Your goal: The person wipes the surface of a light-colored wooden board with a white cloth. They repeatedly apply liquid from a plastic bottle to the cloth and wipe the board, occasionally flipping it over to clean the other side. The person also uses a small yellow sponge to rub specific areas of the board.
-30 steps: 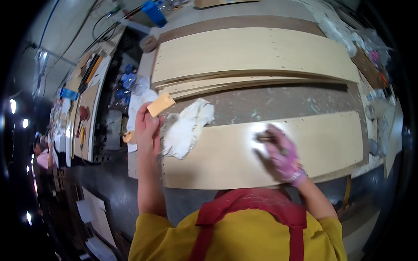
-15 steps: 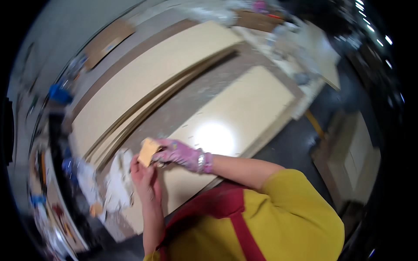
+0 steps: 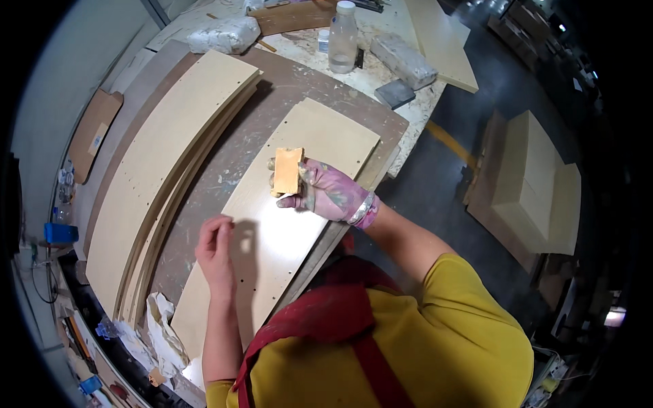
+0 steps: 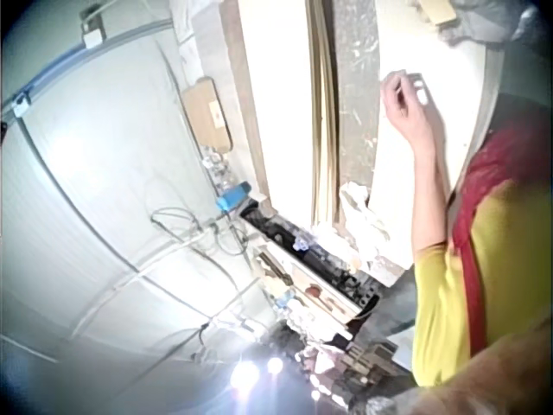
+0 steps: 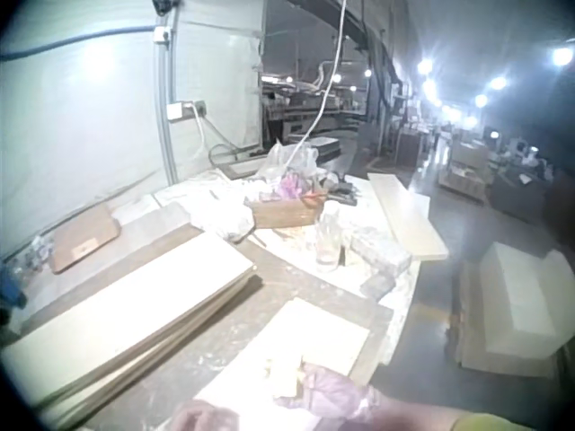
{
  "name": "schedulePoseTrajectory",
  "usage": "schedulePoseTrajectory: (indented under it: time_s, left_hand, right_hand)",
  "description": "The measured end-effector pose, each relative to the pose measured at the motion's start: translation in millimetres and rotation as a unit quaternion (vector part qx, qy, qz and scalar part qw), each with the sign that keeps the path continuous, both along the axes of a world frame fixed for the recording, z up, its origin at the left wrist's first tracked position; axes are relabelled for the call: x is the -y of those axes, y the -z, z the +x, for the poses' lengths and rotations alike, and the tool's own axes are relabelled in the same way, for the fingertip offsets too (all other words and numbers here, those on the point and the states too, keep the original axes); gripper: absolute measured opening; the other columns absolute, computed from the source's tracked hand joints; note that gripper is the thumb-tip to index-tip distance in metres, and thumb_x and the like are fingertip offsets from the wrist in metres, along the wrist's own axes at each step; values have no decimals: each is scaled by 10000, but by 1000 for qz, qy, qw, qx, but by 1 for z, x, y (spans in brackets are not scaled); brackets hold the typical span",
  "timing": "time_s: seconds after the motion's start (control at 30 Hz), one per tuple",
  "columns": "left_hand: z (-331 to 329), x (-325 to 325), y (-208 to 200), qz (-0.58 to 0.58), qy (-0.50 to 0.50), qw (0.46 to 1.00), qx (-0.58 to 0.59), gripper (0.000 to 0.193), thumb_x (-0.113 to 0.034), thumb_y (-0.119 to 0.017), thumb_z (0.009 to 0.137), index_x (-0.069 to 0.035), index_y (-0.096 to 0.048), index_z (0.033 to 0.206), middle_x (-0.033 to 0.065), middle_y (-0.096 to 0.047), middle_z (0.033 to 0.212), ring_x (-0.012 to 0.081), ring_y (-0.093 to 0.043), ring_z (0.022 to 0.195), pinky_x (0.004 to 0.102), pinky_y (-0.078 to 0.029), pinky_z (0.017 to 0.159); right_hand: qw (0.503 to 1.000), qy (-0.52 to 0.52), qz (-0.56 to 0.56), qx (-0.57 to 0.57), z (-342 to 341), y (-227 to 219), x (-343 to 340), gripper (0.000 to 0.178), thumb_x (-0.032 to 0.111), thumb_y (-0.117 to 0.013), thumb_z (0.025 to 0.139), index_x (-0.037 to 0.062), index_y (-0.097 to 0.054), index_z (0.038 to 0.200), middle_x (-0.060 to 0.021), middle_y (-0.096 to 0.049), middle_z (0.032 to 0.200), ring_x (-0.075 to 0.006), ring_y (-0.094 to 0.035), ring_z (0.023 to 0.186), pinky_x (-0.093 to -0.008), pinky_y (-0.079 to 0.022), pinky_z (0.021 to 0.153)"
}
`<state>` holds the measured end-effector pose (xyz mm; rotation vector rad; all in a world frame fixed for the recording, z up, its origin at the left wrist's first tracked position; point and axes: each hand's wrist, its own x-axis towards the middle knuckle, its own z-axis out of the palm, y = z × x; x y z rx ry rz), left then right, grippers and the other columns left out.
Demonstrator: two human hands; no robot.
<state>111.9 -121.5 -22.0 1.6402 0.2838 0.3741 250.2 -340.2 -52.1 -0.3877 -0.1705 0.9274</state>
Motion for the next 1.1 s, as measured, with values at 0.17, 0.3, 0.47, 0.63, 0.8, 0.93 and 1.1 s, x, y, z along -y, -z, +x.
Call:
schedulePoseTrajectory:
  time_s: [0.17,0.3,0.47,0.63,0.8,0.93,1.1]
  left_hand:
    - [40,48,-6,43,57,997,5,68,-34,-630,905,-1,-653,960,63,-610,995,141,-580,892,256,-472,768]
    - [56,77,-4,-53,54,995,-67,320,-57,-681,865,-37,-601,1174,60,-612,1048,129,-581,920,268,-481,795]
    - [64,97,1,5,55,992,-109,533,-55,-733,811,-28,-507,1292,75,-561,1134,153,-553,983,280,-482,804]
    - [71,97,6,65,48,993,-85,530,-71,-745,799,-30,-516,1276,77,-563,1141,187,-560,991,316,-486,824]
    - [88,64,15,308,27,947,-84,447,-83,-703,826,-18,-540,1236,134,-549,1241,269,-549,1145,403,-478,944]
    - [111,45,26,406,3,910,-84,415,-191,-655,873,-12,-559,1235,179,-524,1288,350,-507,1198,445,-411,1010]
    - [148,61,52,511,-12,853,-103,513,-315,-623,890,-81,-506,1331,156,-497,1358,346,-469,1247,489,-331,1050]
  right_hand:
    - [982,22,-153,108,16,-3,10,607,298,-652,917,1,-413,1390,-111,-582,1205,-231,-601,1085,-373,-506,921]
    - [924,43,-238,296,26,-21,16,475,112,-598,954,-27,-431,1376,-74,-569,1227,-128,-571,1117,-268,-498,915]
    - [884,47,-248,394,31,-28,21,529,93,-704,852,17,-508,1337,-105,-493,1278,-204,-522,1196,-338,-431,1036]
    - [865,75,-247,431,37,-33,32,492,107,-681,883,22,-497,1332,-97,-533,1251,-189,-552,1153,-306,-445,994]
    - [847,69,-384,361,77,-48,77,458,125,-705,880,49,-519,1291,-56,-624,1079,-93,-624,886,-212,-513,686]
    - [838,89,-462,278,127,-40,108,332,201,-706,889,23,-631,1159,-41,-661,952,-48,-577,649,-178,-436,500]
    - [604,136,-514,594,177,-20,97,350,247,-657,896,13,-597,1151,-131,-658,960,-243,-645,849,-347,-496,713]
